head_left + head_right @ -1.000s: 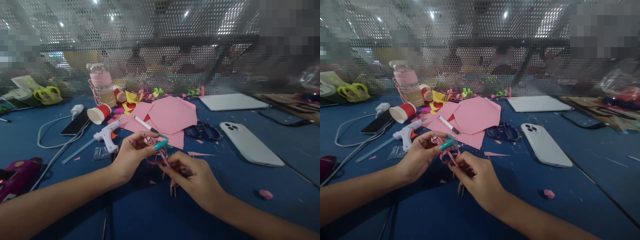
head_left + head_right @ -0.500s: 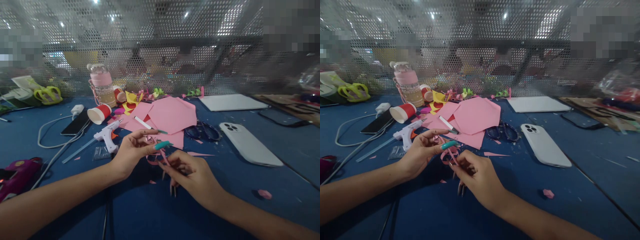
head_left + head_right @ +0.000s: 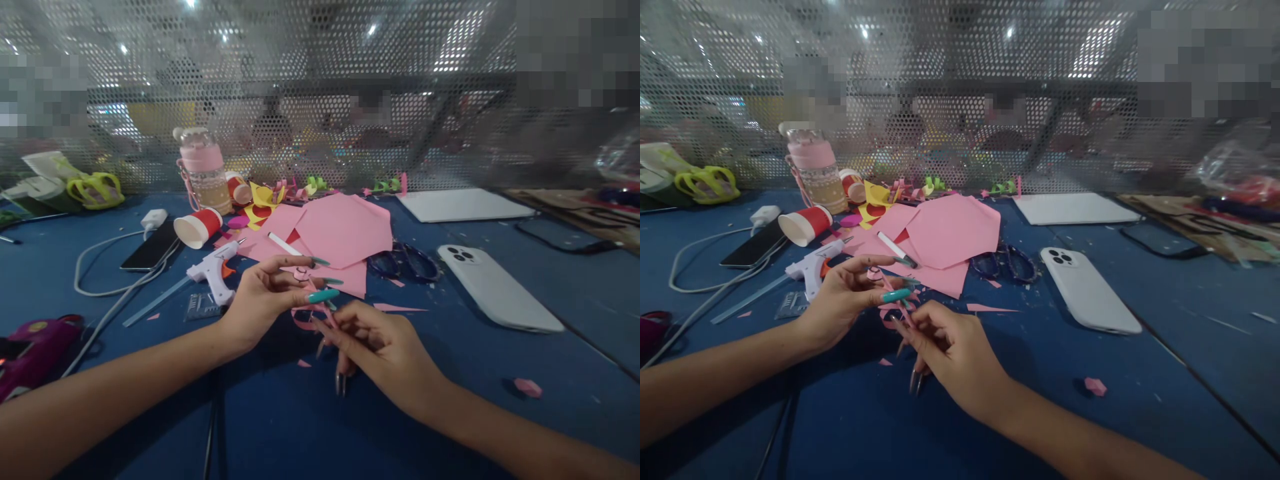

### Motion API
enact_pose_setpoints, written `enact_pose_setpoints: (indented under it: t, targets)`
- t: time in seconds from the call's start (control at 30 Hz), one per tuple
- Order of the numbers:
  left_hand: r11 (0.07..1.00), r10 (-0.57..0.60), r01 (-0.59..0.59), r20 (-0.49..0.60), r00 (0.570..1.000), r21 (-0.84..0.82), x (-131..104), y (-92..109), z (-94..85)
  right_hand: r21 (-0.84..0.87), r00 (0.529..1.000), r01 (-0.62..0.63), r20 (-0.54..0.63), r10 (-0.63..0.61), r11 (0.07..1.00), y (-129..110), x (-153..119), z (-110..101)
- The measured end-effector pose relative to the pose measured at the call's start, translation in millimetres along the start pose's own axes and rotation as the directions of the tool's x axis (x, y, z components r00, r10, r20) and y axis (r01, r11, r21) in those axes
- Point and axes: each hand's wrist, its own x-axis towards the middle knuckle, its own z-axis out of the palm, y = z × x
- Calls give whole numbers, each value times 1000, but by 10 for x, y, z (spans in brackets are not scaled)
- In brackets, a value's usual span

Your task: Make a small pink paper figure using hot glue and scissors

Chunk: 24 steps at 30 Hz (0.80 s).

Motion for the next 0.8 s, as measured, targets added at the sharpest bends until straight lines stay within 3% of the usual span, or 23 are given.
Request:
enact_pose_setpoints:
  t: [0.17,0.33,0.43,0.5,0.53,0.6,0.63,0.7,0.77,0.8]
  targets:
    - [999,37,-37,19,999,26,18,-20,-36,-11,999,44,-21,-45,999,13,-10,14]
    - [976,162,-159,-4,987,151,72,-82,-112,-116,984,97,-138,-113,989,25,19,-20]
    - [903,308,-291,-4,951,317,92,-109,-149,-265,934,132,-290,-210,955,82,109,-136]
    - [792,419,-401,67,905,460,86,-106,-173,-383,883,125,-378,-279,915,141,198,-244]
    - [707,483,-469,123,867,530,77,-96,-187,-445,859,116,-404,-314,888,173,245,-299]
    - [451,606,-615,284,743,647,51,-57,-220,-548,834,86,-417,-361,832,232,329,-397]
    - [265,650,-691,405,643,672,35,-30,-237,-571,837,69,-413,-359,818,258,363,-435]
    - [-125,630,-798,668,395,590,1,33,-264,-570,854,32,-412,-319,821,296,408,-485]
    - [-389,532,-819,829,174,422,-31,94,-272,-538,871,-7,-417,-259,843,317,426,-503]
    - [-471,497,-806,863,93,358,-46,119,-268,-522,880,-20,-413,-233,852,320,427,-504]
